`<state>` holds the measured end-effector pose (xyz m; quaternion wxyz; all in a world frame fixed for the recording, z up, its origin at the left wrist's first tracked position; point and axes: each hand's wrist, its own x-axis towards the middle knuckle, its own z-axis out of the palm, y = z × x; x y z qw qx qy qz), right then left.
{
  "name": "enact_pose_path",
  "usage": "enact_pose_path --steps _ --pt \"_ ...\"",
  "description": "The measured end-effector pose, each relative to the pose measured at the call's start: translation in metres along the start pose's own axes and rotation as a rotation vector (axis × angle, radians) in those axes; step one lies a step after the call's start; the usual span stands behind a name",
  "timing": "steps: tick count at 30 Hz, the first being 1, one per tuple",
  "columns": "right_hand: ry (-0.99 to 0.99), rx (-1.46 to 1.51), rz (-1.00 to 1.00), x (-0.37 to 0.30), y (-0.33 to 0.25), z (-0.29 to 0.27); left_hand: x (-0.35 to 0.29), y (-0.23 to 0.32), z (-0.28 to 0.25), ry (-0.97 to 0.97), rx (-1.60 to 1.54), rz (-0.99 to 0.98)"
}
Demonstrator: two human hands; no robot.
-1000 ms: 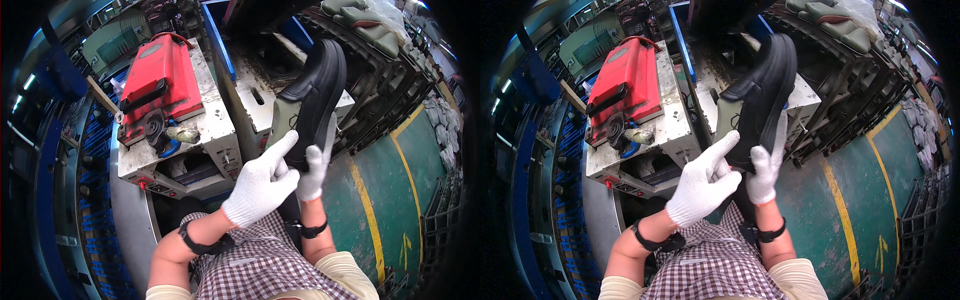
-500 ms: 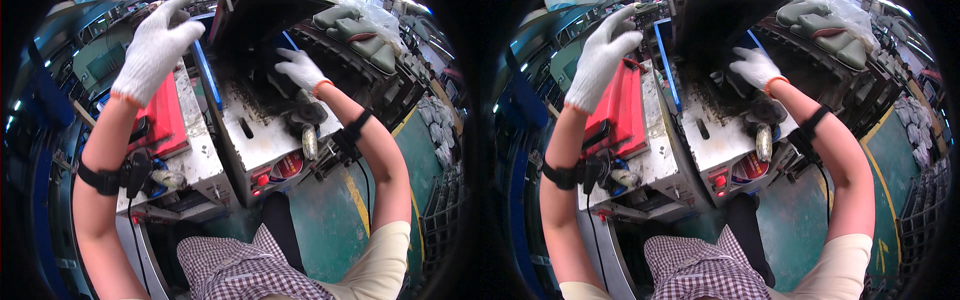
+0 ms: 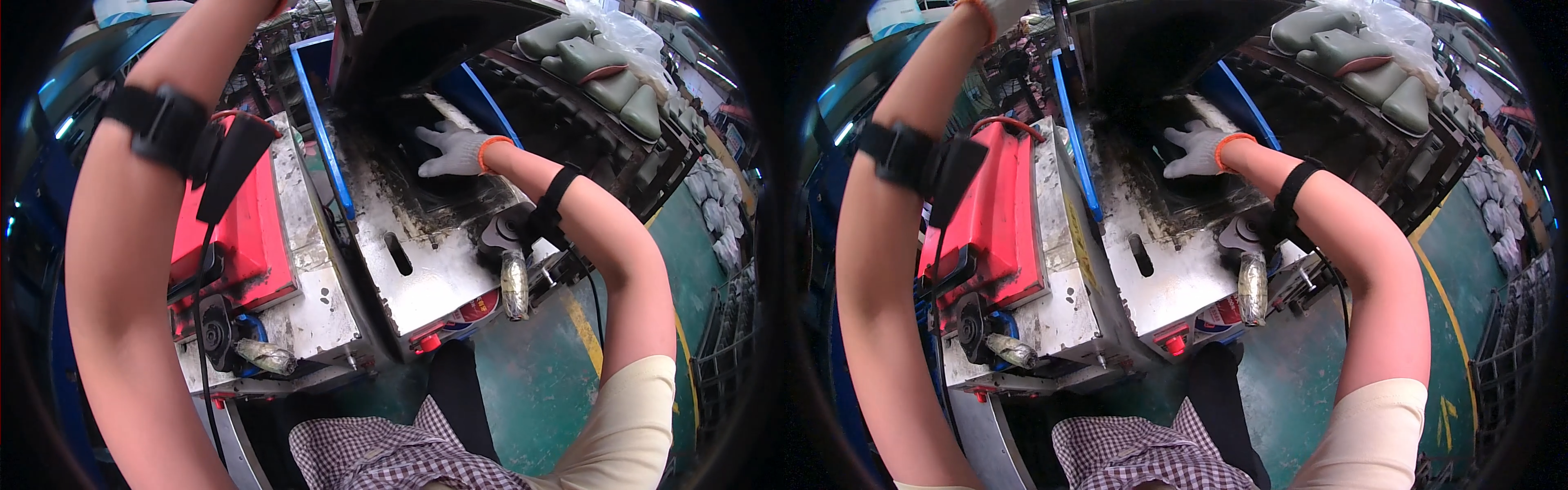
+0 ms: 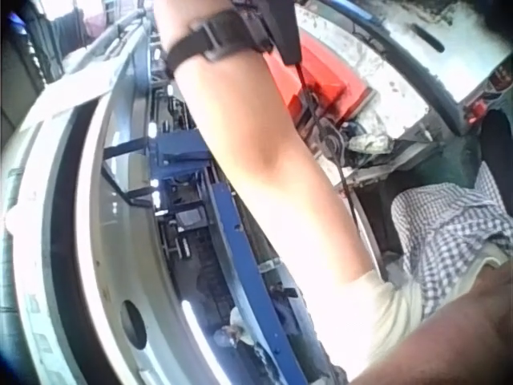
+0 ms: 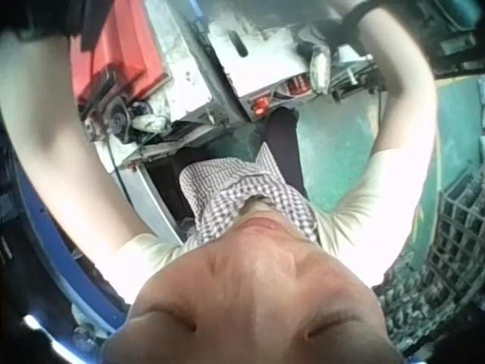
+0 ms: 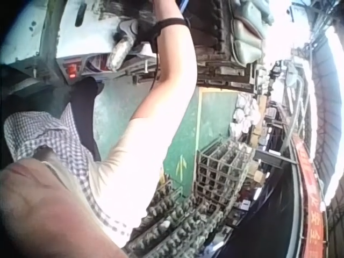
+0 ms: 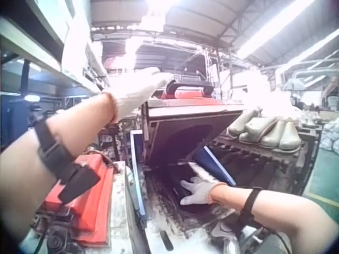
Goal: Operating a sole-pressing machine to attach soles to shoe uppers in a factory setting.
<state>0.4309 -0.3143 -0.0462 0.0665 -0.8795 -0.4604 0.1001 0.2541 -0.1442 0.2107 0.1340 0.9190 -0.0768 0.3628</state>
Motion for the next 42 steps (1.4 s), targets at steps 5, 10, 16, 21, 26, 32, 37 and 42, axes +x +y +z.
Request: enact_pose_path --steps 5,10,16,21,26,32,37,42 --pt "0.031 0.090 -0.037 -0.028 0.003 -0.022 0.035 -0.003 0.011 -0.163 0.233 0.134" --pt "0.239 0.353 -0.122 -0.090 -0.008 -0.039 0.039 0.004 0.006 -0.020 0.538 0.112" --pt "0.536 0.229 -0.288 -0.188 -0.050 0.011 0.003 0.028 0.029 -0.127 -0.025 -0.172" --pt "0.640 0.210 -0.358 -0.244 -0.091 0.063 -0.053 0.032 0.085 0.077 0.039 0.055" --pt "0.856 0.118 -0.305 -0.247 -0.092 0.094 -0.118 0.036 0.143 0.174 0.051 0.188" --pt "0.964 0.130 -0.352 -0.246 -0.088 0.103 -0.194 0.031 0.205 0.263 0.103 0.277" --pt "1.100 0.033 -0.317 -0.260 -0.057 0.107 -0.219 0.028 0.229 0.215 0.141 0.248" --pt "1.339 0.051 -0.006 -0.242 0.007 0.102 -0.221 0.035 0.229 0.198 0.114 0.234"
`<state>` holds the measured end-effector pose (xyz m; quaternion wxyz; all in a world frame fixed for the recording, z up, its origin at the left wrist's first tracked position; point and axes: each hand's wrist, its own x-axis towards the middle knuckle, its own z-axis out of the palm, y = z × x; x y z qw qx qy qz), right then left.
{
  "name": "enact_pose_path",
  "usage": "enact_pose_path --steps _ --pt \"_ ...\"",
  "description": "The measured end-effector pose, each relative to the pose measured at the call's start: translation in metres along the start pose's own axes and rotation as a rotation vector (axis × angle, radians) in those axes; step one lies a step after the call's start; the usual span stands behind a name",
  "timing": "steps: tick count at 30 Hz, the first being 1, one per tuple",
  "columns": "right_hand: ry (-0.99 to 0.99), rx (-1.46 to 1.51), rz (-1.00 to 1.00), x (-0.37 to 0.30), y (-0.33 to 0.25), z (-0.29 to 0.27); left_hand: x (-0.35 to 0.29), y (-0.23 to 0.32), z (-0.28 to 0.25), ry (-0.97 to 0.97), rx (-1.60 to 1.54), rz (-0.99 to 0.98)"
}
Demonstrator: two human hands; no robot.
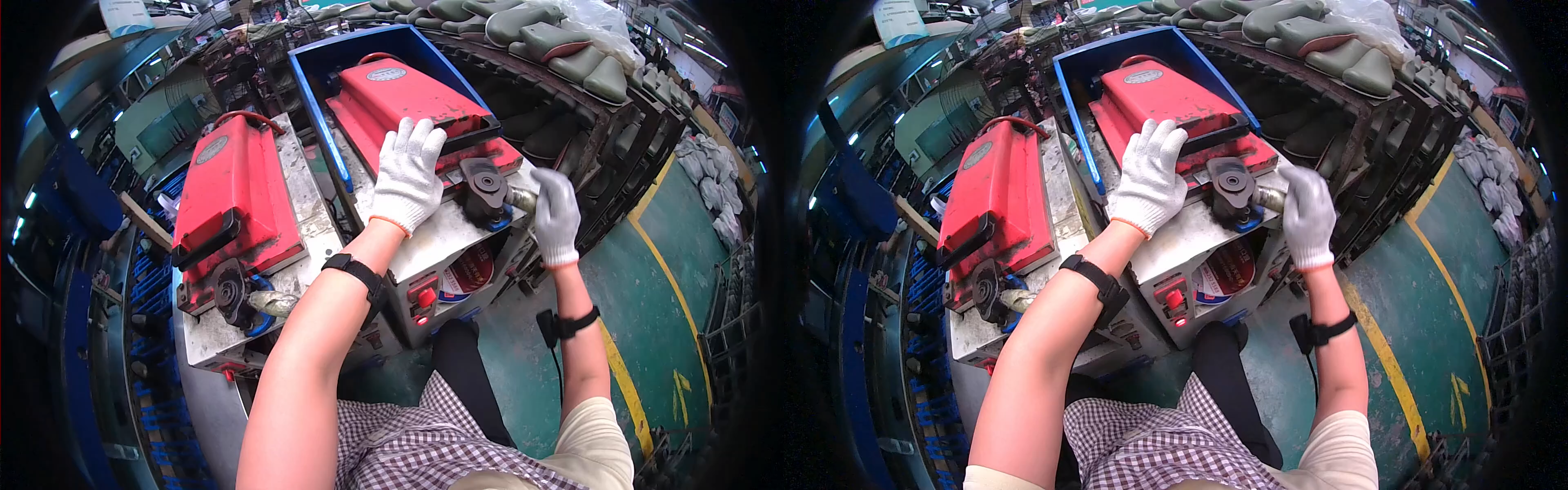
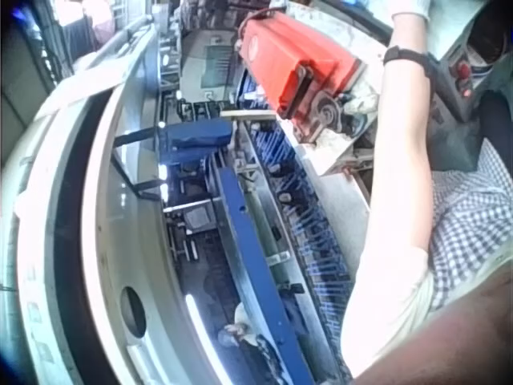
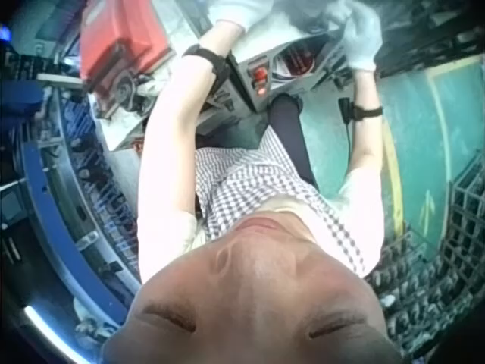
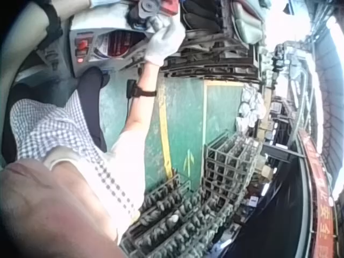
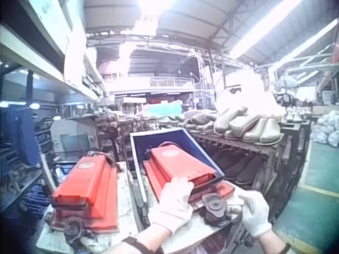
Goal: Operating a sole-pressing machine to attach soles to shoe uppers in a factory setting.
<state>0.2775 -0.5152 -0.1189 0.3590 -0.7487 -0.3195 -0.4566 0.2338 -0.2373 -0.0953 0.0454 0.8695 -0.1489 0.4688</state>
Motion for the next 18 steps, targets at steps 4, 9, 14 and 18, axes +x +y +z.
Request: enact_pose_path --steps 4,9,14,18 --pt "-0.085 -0.234 0.067 0.045 0.016 0.033 -0.002 -0.006 0.001 0.037 0.023 0.002" --pt "-0.252 -0.019 -0.198 0.079 -0.031 0.078 -0.004 0.001 0.001 0.016 0.014 -0.048" --pt "-0.344 -0.042 -0.098 0.083 -0.034 0.076 0.016 0.022 -0.041 -0.253 -0.037 -0.176" --pt "-0.263 -0.046 -0.126 0.076 -0.030 0.083 0.017 0.022 -0.121 -0.493 -0.191 -0.123"
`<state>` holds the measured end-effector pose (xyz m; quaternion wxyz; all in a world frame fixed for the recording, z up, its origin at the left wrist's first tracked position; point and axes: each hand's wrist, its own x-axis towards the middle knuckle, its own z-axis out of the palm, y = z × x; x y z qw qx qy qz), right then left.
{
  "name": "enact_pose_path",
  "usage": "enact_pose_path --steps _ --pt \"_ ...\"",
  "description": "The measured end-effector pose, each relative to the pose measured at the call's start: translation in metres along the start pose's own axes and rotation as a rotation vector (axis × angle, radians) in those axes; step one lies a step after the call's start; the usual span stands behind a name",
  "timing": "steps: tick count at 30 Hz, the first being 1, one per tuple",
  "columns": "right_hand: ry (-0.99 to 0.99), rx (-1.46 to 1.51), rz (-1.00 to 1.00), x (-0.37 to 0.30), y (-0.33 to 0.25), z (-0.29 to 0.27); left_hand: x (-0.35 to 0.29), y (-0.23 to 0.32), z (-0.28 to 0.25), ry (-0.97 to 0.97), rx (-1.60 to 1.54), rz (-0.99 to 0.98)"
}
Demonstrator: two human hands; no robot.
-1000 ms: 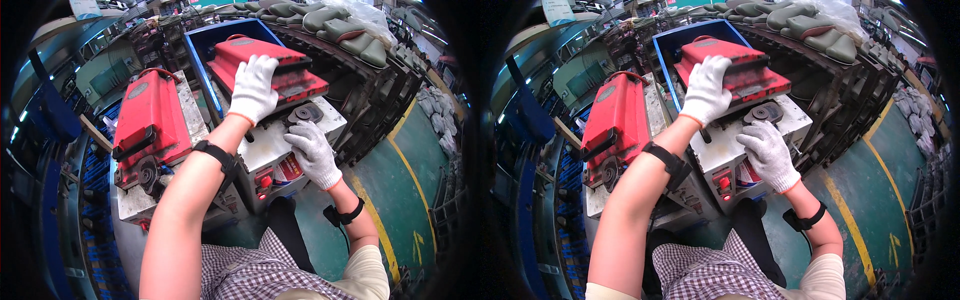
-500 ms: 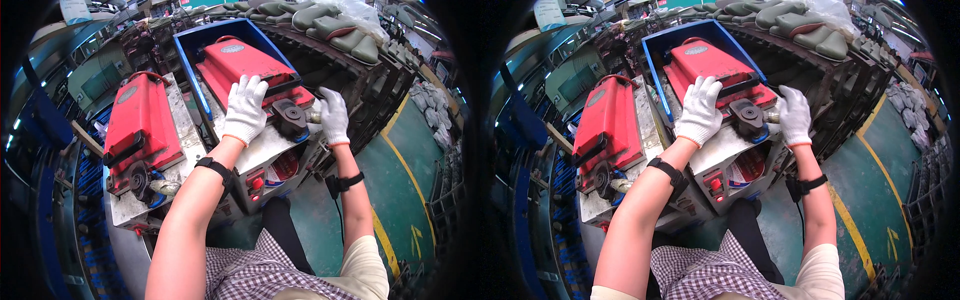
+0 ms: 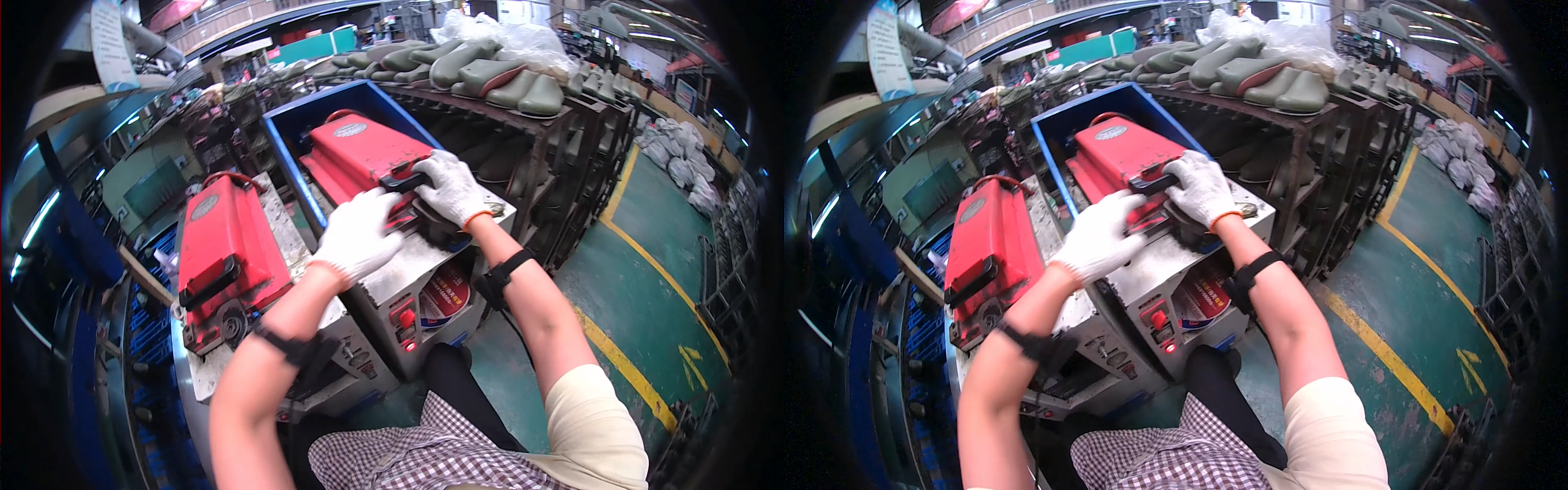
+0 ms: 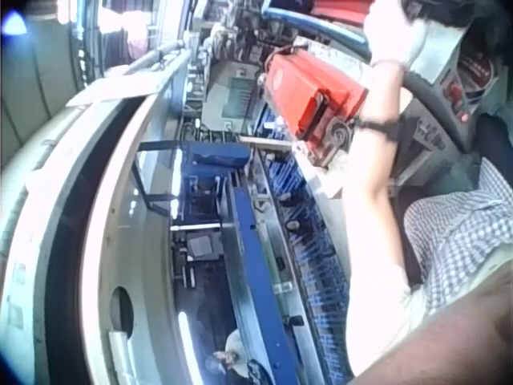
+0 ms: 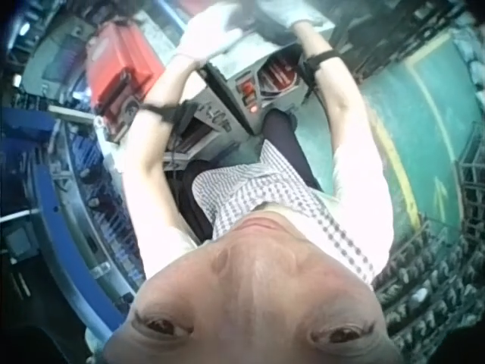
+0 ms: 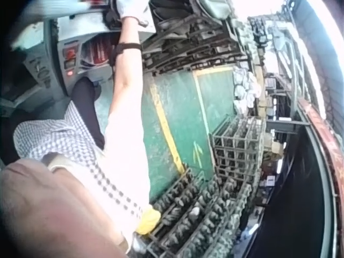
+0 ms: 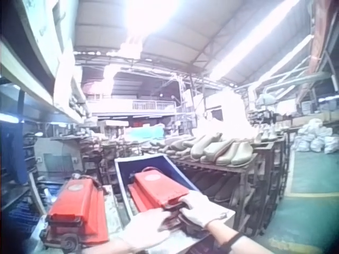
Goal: Operating a sole-pressing machine to attach soles to shoe uppers in a factory setting.
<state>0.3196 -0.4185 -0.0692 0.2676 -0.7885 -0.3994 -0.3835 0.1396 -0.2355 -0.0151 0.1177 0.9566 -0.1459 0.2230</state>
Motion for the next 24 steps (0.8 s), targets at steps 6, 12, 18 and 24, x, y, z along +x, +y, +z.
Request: enact_pose_path --steps 6,12,18,24 --pt "-0.022 0.035 0.033 -0.001 0.003 -0.011 -0.117 -0.029 -0.090 0.295 0.199 -0.200" --pt "-0.059 -0.001 0.045 0.009 -0.009 -0.004 -0.210 -0.110 -0.112 0.348 0.424 -0.391" --pt "-0.102 -0.203 0.169 0.012 -0.009 0.002 -0.166 -0.114 -0.116 -0.004 0.314 -0.722" --pt "-0.049 -0.171 0.125 0.021 -0.023 0.015 -0.185 -0.110 -0.111 0.164 0.434 -0.697"
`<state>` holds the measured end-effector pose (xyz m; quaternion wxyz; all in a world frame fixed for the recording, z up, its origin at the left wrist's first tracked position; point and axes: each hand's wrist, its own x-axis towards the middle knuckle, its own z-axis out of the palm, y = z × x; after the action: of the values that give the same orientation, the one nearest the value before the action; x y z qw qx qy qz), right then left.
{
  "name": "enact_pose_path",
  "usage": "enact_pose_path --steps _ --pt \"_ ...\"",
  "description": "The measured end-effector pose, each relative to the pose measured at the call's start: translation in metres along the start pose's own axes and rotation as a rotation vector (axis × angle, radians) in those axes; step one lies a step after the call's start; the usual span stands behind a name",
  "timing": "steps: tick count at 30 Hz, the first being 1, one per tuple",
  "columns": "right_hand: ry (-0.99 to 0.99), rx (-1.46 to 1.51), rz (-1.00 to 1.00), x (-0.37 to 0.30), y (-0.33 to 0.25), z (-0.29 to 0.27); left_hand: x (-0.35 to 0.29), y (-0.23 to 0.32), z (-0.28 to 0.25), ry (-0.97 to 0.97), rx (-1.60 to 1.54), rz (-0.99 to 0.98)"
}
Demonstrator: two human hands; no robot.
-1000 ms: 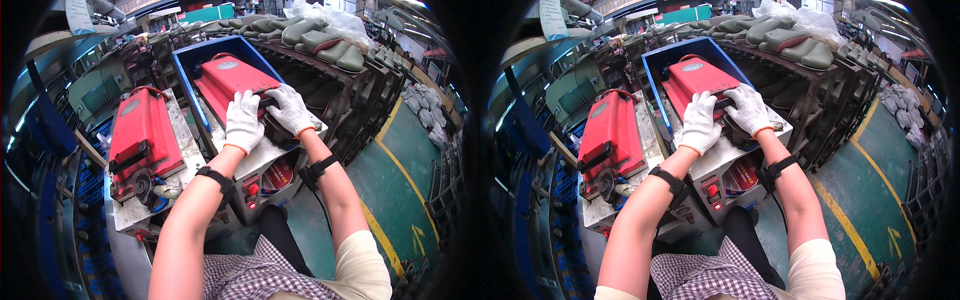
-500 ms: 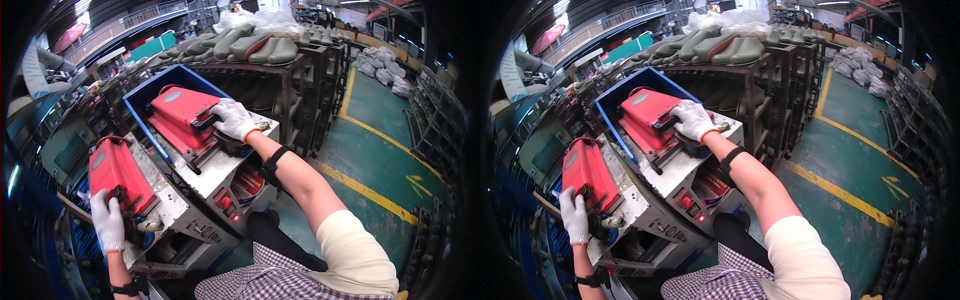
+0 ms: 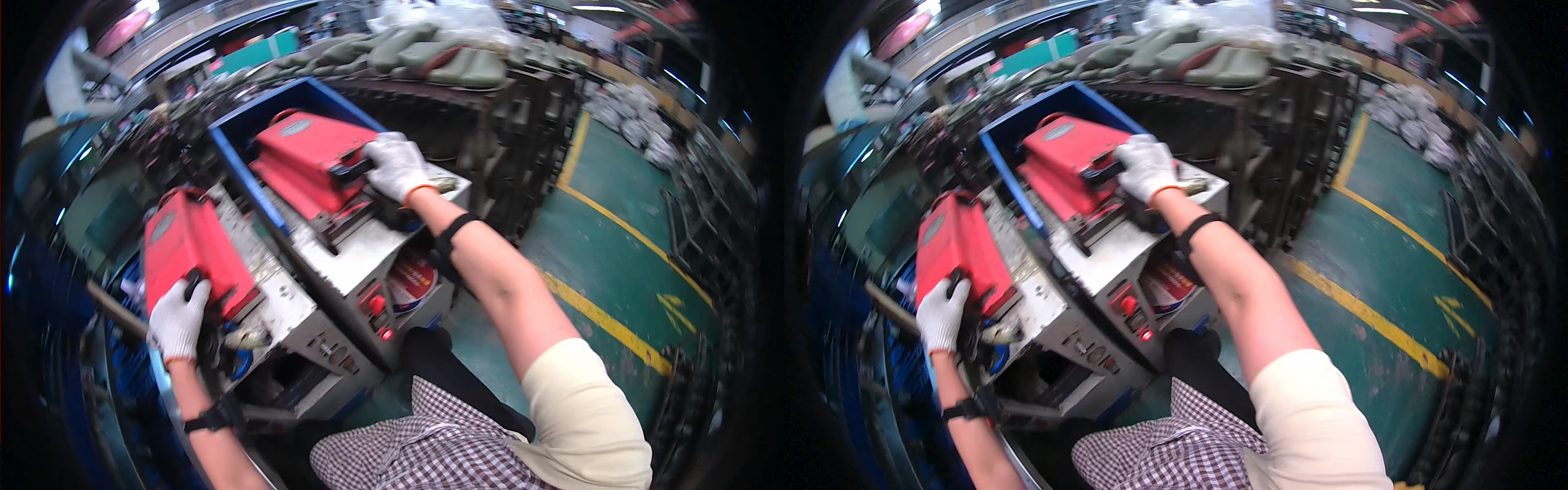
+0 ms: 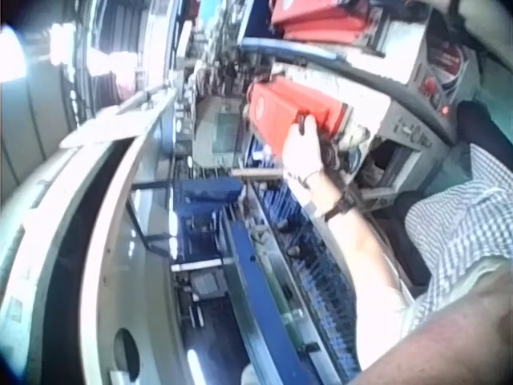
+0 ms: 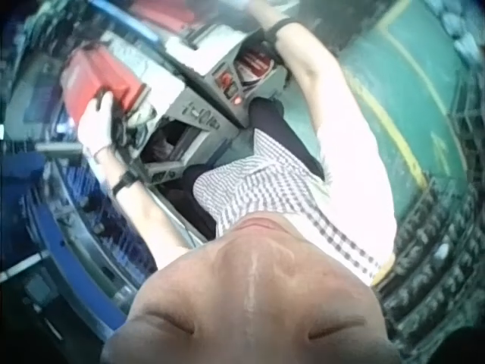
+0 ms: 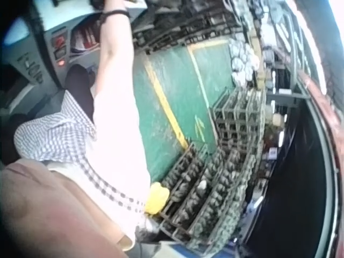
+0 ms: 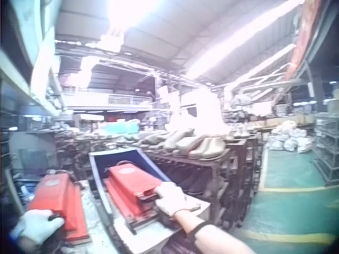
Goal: Operating a sole-pressing machine to attach soles to shoe uppers in a factory setting.
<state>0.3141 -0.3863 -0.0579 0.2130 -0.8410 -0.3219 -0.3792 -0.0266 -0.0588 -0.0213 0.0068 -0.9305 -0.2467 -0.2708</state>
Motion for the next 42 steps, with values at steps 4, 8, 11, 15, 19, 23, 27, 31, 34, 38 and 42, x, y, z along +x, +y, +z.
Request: enact_pose_path --steps 4,8,11,15,19,23,27,31,34,38,42 --pt "-0.080 -0.059 0.040 -0.006 0.008 -0.023 0.006 0.013 0.015 0.069 -0.099 0.012" --pt "-0.013 -0.017 0.002 -0.009 0.012 -0.015 0.007 0.009 0.015 0.083 -0.014 0.021" --pt "0.003 0.014 -0.016 -0.007 0.009 -0.006 0.002 0.002 0.014 0.113 0.018 0.011" --pt "0.016 0.027 -0.040 -0.009 0.010 -0.003 0.001 0.000 0.016 0.113 0.020 -0.003" --pt "0.035 0.039 -0.026 -0.010 0.019 -0.004 0.005 0.003 0.021 0.124 0.019 0.007" --pt "0.009 0.048 -0.021 -0.010 0.013 -0.002 0.002 0.000 0.017 0.122 0.031 -0.004" --pt "-0.003 0.041 -0.018 -0.009 0.017 0.003 0.001 -0.001 0.018 0.147 0.023 0.010" --pt "-0.021 0.048 0.000 -0.010 0.019 0.001 0.001 0.000 0.019 0.161 0.020 0.033" --pt "-0.024 0.036 -0.021 -0.009 0.020 0.002 0.000 -0.001 0.020 0.163 0.034 0.029" --pt "-0.036 0.039 -0.009 -0.010 0.021 0.002 0.000 -0.001 0.022 0.179 0.040 0.036" --pt "-0.010 0.044 -0.020 -0.010 0.021 0.002 0.002 -0.005 0.028 0.227 0.018 0.050"
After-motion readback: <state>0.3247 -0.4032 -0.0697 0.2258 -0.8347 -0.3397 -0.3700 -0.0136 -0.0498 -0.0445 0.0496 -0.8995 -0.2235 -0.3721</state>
